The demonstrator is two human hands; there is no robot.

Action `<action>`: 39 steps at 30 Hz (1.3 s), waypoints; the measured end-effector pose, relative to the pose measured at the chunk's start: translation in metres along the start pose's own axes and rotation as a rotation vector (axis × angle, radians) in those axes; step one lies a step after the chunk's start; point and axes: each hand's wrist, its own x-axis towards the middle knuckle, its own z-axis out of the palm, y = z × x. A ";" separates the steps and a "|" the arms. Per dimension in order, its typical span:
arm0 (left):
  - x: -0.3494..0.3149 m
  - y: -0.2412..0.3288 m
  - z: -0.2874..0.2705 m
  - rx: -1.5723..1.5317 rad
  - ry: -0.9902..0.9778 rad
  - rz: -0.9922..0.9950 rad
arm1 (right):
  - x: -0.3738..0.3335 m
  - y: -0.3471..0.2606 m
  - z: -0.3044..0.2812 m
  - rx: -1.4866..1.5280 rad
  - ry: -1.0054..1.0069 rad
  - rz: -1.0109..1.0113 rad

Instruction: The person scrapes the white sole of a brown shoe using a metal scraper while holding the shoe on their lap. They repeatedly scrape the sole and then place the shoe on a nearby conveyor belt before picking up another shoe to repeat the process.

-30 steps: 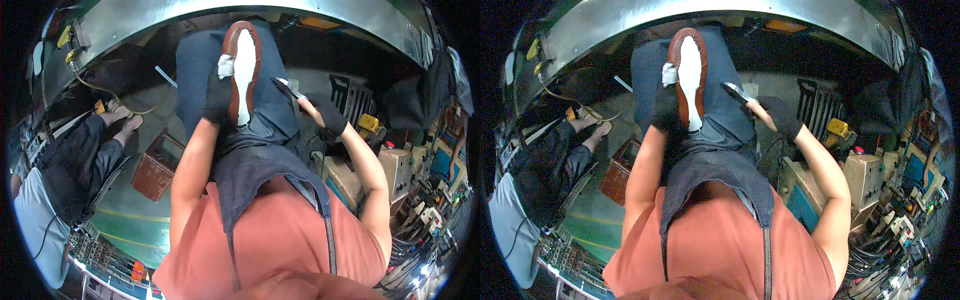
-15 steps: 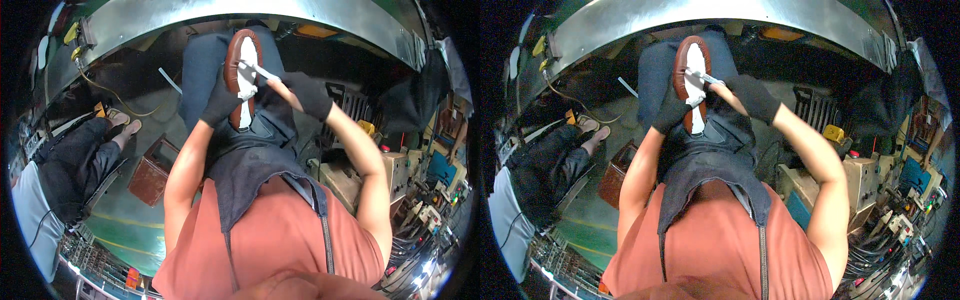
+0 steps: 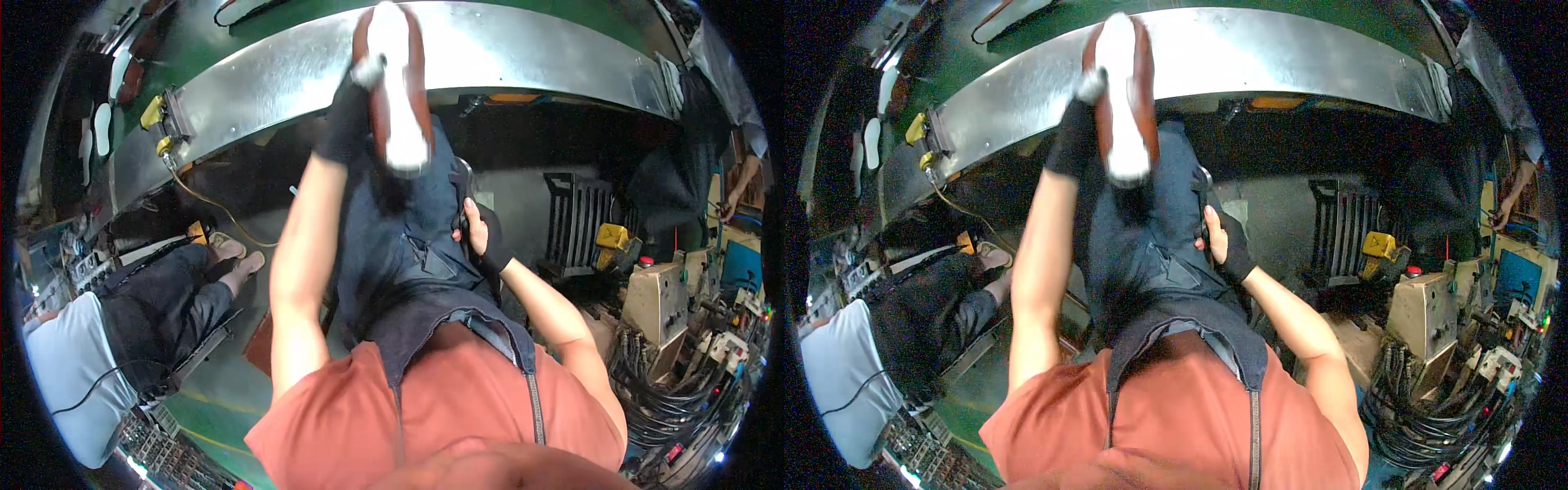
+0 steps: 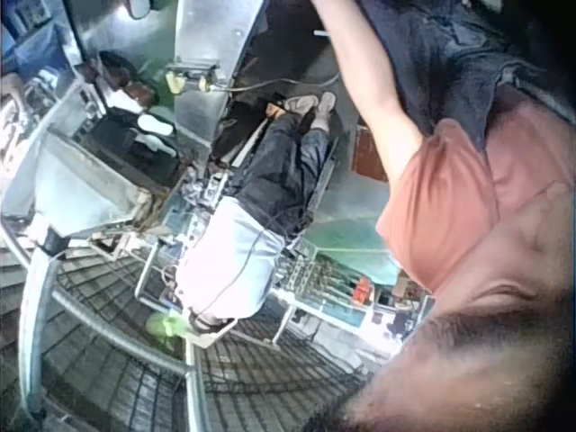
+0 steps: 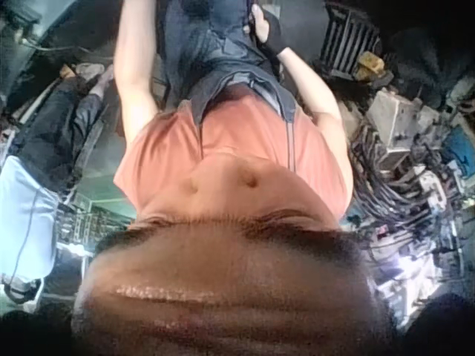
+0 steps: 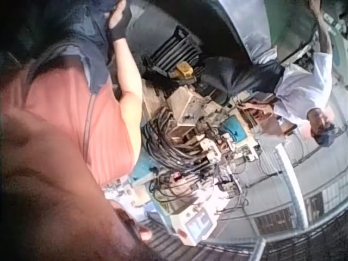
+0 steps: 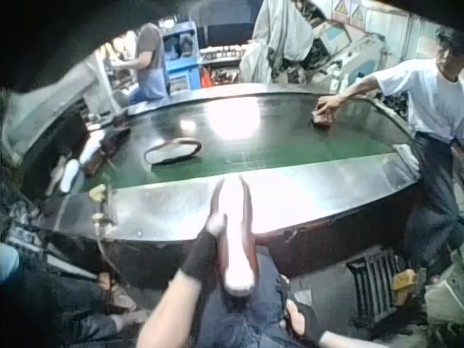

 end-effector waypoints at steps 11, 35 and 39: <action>-0.093 -0.082 -0.022 0.761 -0.365 0.067 | -0.008 -0.014 -0.012 -0.024 0.161 -0.124; 0.341 0.201 -0.247 1.156 0.555 0.307 | 0.169 -0.058 -0.001 -0.021 -0.219 0.308; 0.297 0.133 -0.164 1.585 0.726 0.498 | 0.178 -0.053 0.000 -0.011 -0.143 0.310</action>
